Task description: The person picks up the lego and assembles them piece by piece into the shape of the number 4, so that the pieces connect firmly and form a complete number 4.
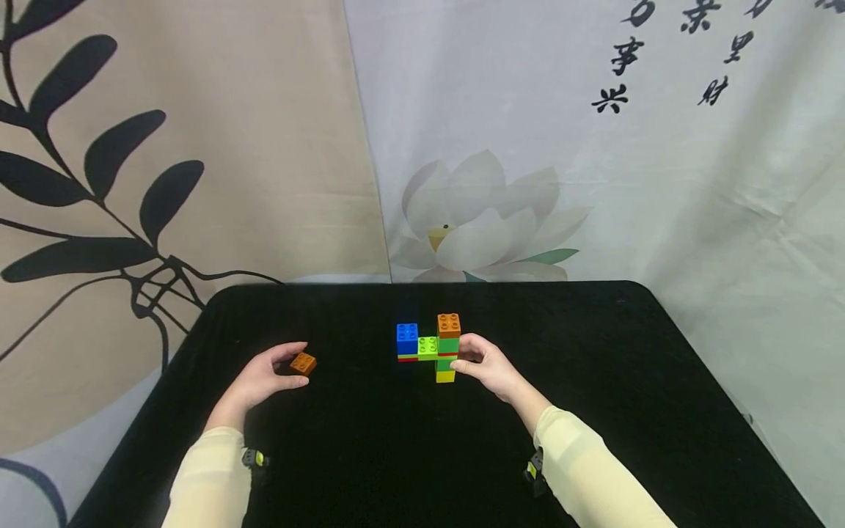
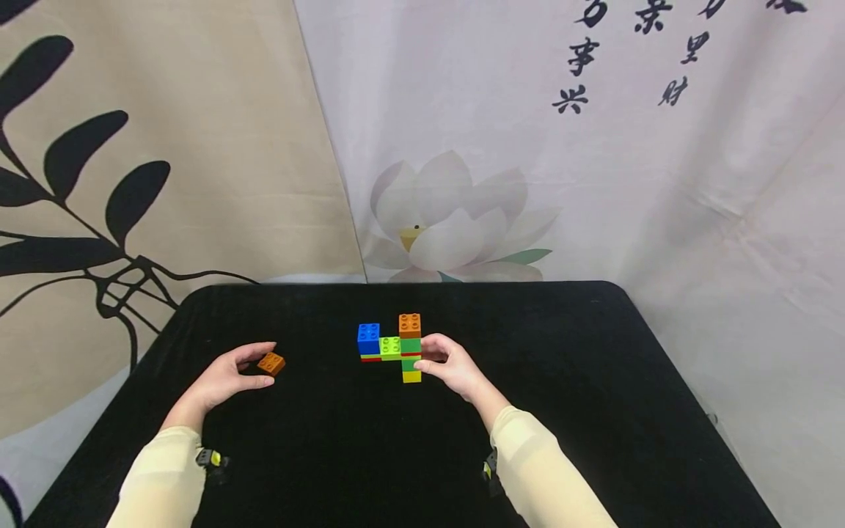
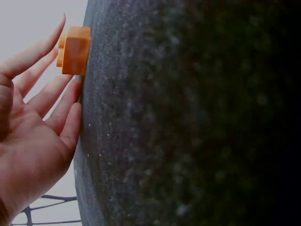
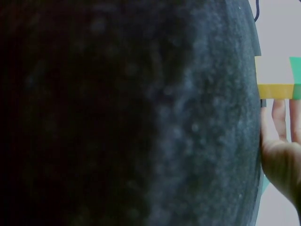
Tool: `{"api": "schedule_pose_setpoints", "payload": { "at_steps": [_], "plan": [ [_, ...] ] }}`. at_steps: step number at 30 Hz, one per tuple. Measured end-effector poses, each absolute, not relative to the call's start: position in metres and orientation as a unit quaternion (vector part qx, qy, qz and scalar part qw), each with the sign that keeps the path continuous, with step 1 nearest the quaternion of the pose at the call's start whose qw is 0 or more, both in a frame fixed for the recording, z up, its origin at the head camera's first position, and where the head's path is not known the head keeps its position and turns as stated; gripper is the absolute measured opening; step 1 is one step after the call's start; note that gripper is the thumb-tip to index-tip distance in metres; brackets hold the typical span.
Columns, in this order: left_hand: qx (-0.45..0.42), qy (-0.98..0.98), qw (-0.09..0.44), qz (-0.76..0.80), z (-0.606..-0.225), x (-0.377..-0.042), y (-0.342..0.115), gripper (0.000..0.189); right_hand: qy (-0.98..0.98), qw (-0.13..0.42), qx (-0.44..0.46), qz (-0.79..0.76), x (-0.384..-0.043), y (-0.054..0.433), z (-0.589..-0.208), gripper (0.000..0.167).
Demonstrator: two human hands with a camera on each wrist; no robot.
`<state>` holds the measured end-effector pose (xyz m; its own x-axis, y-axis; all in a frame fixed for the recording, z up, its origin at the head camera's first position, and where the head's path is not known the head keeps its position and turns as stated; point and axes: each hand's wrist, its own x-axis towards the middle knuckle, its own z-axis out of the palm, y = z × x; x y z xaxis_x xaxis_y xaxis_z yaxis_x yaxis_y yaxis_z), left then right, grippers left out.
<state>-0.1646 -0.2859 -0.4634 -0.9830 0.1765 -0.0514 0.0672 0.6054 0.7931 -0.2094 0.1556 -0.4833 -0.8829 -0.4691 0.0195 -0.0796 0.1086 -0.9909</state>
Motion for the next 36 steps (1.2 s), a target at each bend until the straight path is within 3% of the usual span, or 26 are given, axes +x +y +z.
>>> {"api": "schedule_pose_setpoints", "payload": {
  "at_steps": [36],
  "plan": [
    [0.017, 0.901, 0.065, 0.429, -0.4696, -0.1662, -0.2875, 0.036, 0.728, 0.147, -0.191, -0.642, -0.2097, 0.1557, -0.4855, 0.035]
  ]
}}
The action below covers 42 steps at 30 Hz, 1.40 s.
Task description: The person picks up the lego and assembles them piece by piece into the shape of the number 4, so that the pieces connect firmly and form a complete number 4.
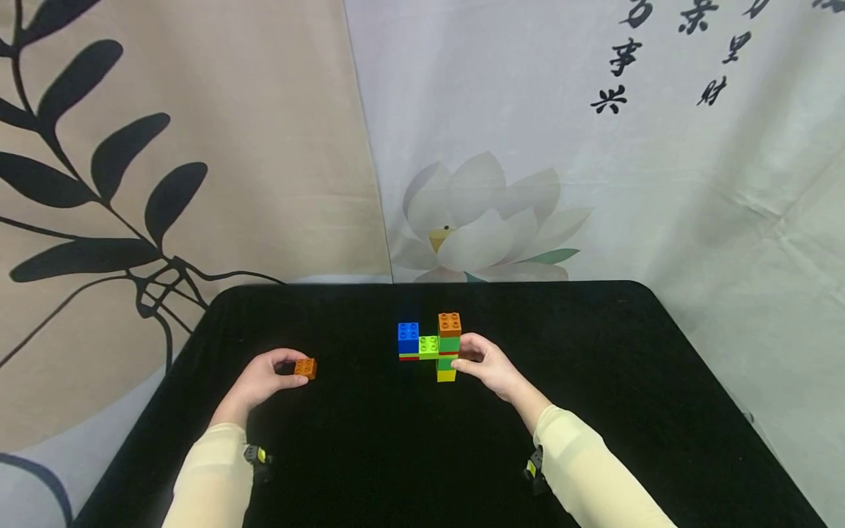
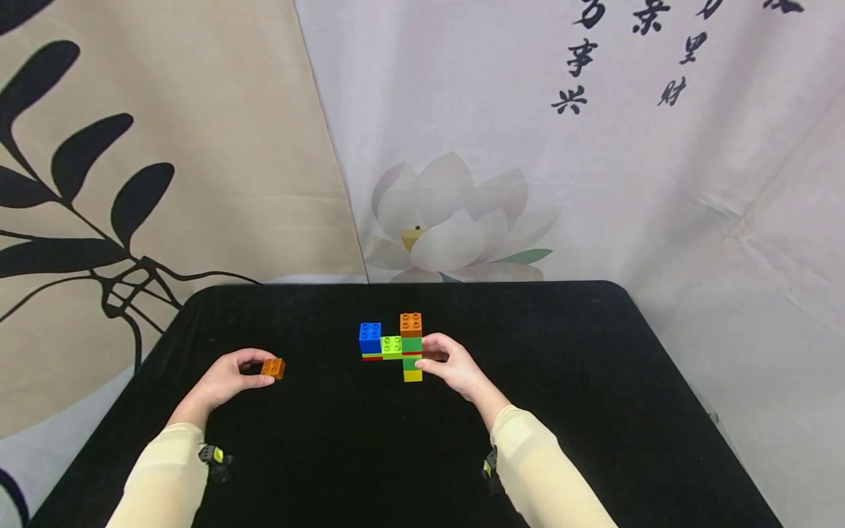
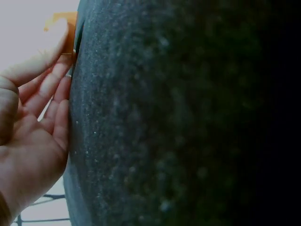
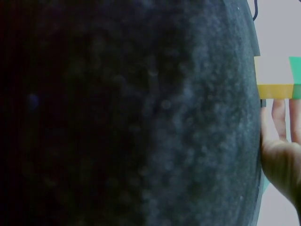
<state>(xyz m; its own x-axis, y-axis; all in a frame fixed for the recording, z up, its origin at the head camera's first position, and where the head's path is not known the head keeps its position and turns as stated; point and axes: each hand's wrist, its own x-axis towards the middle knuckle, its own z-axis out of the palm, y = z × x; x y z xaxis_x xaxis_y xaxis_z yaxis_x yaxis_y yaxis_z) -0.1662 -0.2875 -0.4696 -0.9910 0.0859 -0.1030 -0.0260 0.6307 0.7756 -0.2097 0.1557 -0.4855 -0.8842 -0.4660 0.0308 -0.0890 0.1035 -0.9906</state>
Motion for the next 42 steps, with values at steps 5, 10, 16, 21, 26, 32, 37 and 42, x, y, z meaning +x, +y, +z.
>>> {"api": "schedule_pose_setpoints", "payload": {
  "at_steps": [5, 10, 16, 21, 26, 32, 37, 42],
  "plan": [
    [0.025, 0.911, 0.056, 0.408, -0.463, -0.166, -0.283, 0.035, 0.730, 0.144, -0.193, -0.640, -0.210, 0.156, -0.485, 0.035],
    [0.051, 0.912, 0.052, 0.404, -0.455, -0.166, -0.275, 0.033, 0.730, 0.146, -0.189, -0.641, -0.210, 0.156, -0.486, 0.035],
    [0.077, 0.907, 0.046, 0.412, -0.440, -0.166, -0.252, 0.033, 0.727, 0.152, -0.191, -0.642, -0.211, 0.154, -0.486, 0.036],
    [0.100, 0.905, 0.034, 0.413, -0.426, -0.170, -0.226, 0.033, 0.727, 0.148, -0.192, -0.642, -0.211, 0.156, -0.486, 0.035],
    [0.120, 0.898, 0.014, 0.422, -0.414, -0.173, -0.201, 0.034, 0.727, 0.149, -0.189, -0.643, -0.211, 0.156, -0.486, 0.036],
    [0.135, 0.888, -0.018, 0.439, -0.395, -0.177, -0.173, 0.032, 0.728, 0.150, -0.187, -0.643, -0.211, 0.156, -0.485, 0.036],
    [0.137, 0.881, -0.031, 0.452, -0.382, -0.181, -0.153, 0.032, 0.726, 0.152, -0.185, -0.645, -0.210, 0.155, -0.485, 0.035],
    [0.136, 0.877, -0.027, 0.461, -0.372, -0.183, -0.134, 0.035, 0.725, 0.152, -0.185, -0.646, -0.210, 0.155, -0.485, 0.035]
  ]
}}
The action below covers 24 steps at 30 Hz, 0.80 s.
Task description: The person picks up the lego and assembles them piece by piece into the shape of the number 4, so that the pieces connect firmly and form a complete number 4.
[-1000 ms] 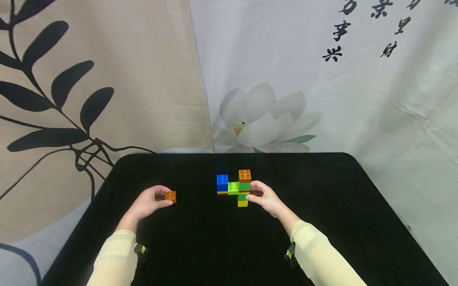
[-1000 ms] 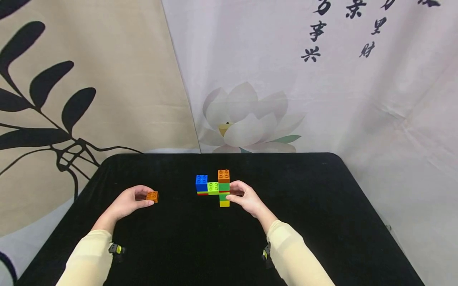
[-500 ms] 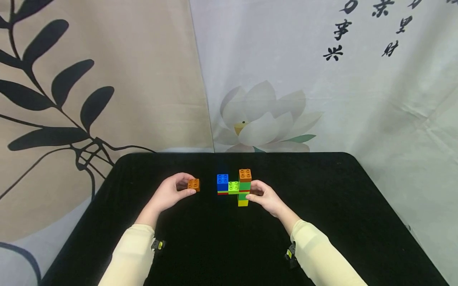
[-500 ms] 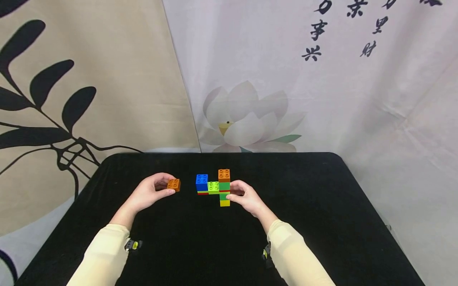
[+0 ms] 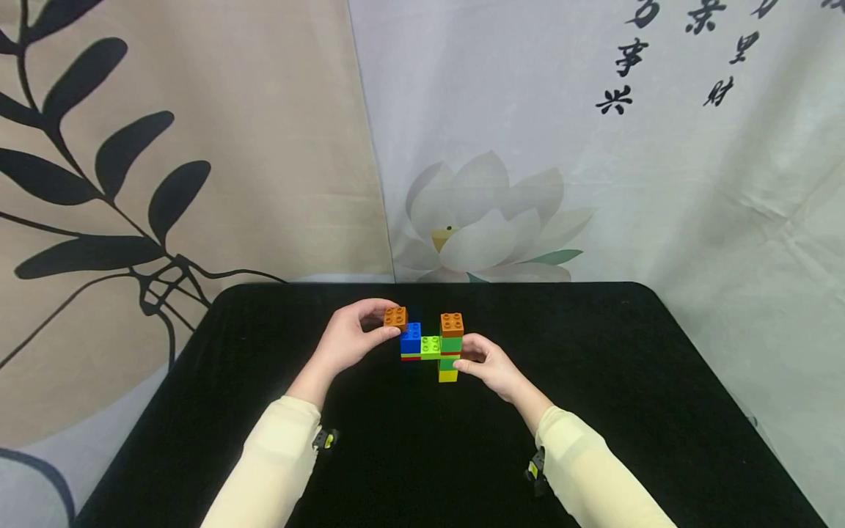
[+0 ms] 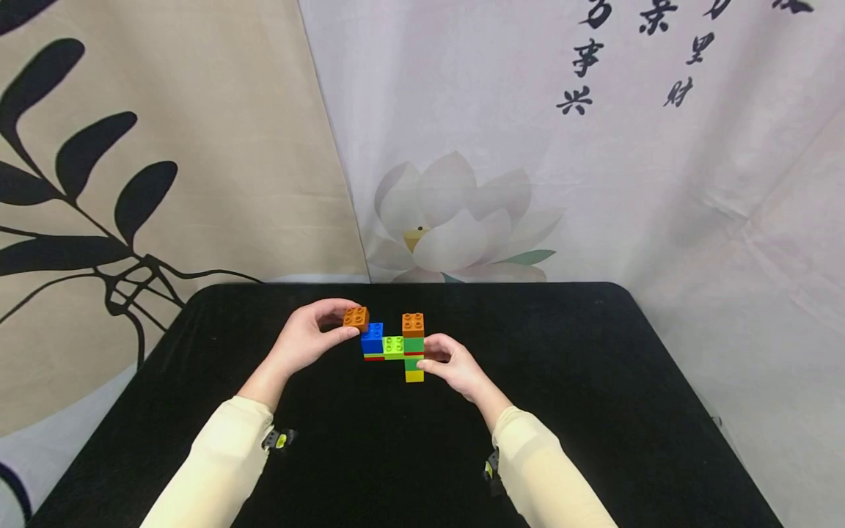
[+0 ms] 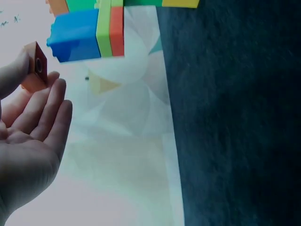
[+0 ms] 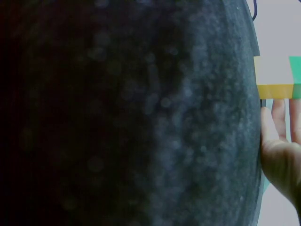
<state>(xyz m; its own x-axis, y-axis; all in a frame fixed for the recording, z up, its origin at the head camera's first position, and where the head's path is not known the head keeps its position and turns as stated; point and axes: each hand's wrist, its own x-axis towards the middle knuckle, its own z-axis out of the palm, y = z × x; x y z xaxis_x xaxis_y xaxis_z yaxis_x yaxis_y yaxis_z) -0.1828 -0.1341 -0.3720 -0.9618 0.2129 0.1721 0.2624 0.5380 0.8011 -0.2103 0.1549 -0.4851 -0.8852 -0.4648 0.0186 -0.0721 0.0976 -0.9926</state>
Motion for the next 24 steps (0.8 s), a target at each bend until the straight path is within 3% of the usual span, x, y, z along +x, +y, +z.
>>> {"api": "schedule_pose_setpoints", "payload": {
  "at_steps": [8, 24],
  "plan": [
    [-0.138, -0.880, 0.012, -0.454, -0.373, -0.183, -0.117, 0.037, 0.726, 0.150, -0.190, -0.644, -0.209, 0.155, -0.487, 0.037],
    [-0.178, -0.876, 0.034, -0.446, -0.381, -0.185, -0.116, 0.047, 0.725, 0.148, -0.184, -0.647, -0.211, 0.154, -0.486, 0.037]
  ]
}}
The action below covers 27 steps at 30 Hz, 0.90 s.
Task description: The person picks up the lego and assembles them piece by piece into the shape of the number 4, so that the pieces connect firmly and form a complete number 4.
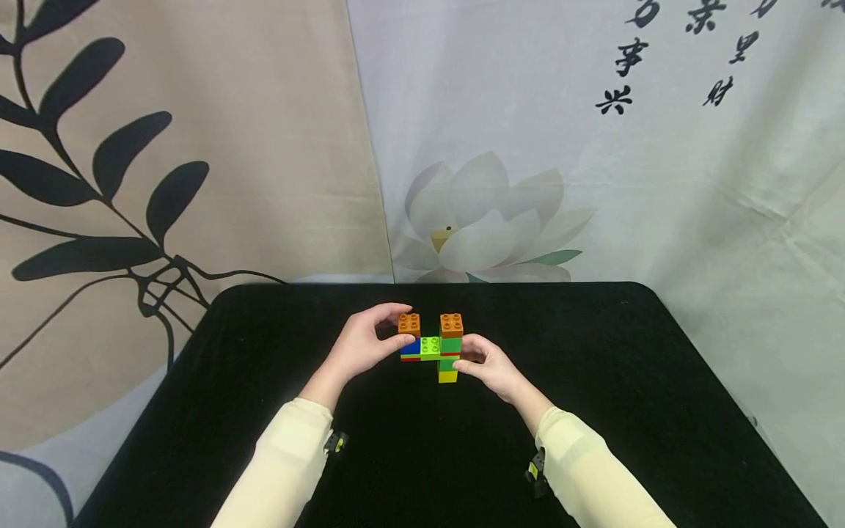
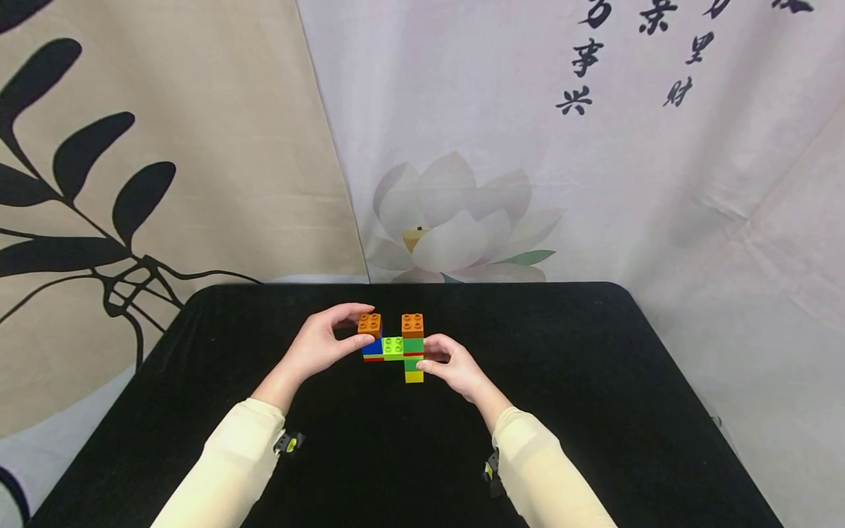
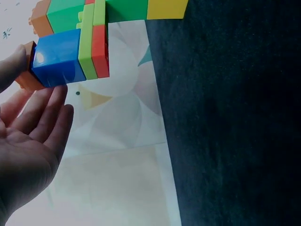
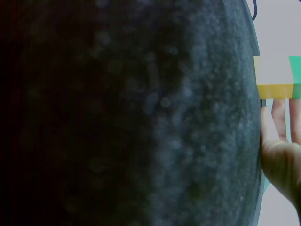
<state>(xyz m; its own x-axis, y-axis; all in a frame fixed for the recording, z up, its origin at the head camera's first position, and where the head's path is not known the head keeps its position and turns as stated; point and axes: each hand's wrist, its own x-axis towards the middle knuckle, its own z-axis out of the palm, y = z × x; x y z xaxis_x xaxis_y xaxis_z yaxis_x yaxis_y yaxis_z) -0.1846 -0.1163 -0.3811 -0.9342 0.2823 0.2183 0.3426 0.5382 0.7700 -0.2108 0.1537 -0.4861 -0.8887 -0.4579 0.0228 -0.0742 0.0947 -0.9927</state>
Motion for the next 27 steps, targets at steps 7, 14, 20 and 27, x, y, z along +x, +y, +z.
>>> {"api": "schedule_pose_setpoints", "payload": {
  "at_steps": [7, 14, 20, 27],
  "plan": [
    [-0.216, -0.884, 0.053, -0.411, -0.388, -0.183, -0.118, 0.059, 0.725, 0.147, -0.192, -0.645, -0.211, 0.154, -0.486, 0.037],
    [-0.233, -0.895, 0.077, -0.373, -0.395, -0.179, -0.117, 0.068, 0.722, 0.150, -0.192, -0.647, -0.211, 0.155, -0.486, 0.036],
    [-0.248, -0.902, 0.111, -0.335, -0.406, -0.181, -0.113, 0.069, 0.723, 0.151, -0.186, -0.648, -0.210, 0.154, -0.485, 0.036],
    [-0.269, -0.895, 0.145, -0.324, -0.411, -0.184, -0.113, 0.065, 0.725, 0.152, -0.185, -0.646, -0.210, 0.154, -0.485, 0.035]
  ]
}}
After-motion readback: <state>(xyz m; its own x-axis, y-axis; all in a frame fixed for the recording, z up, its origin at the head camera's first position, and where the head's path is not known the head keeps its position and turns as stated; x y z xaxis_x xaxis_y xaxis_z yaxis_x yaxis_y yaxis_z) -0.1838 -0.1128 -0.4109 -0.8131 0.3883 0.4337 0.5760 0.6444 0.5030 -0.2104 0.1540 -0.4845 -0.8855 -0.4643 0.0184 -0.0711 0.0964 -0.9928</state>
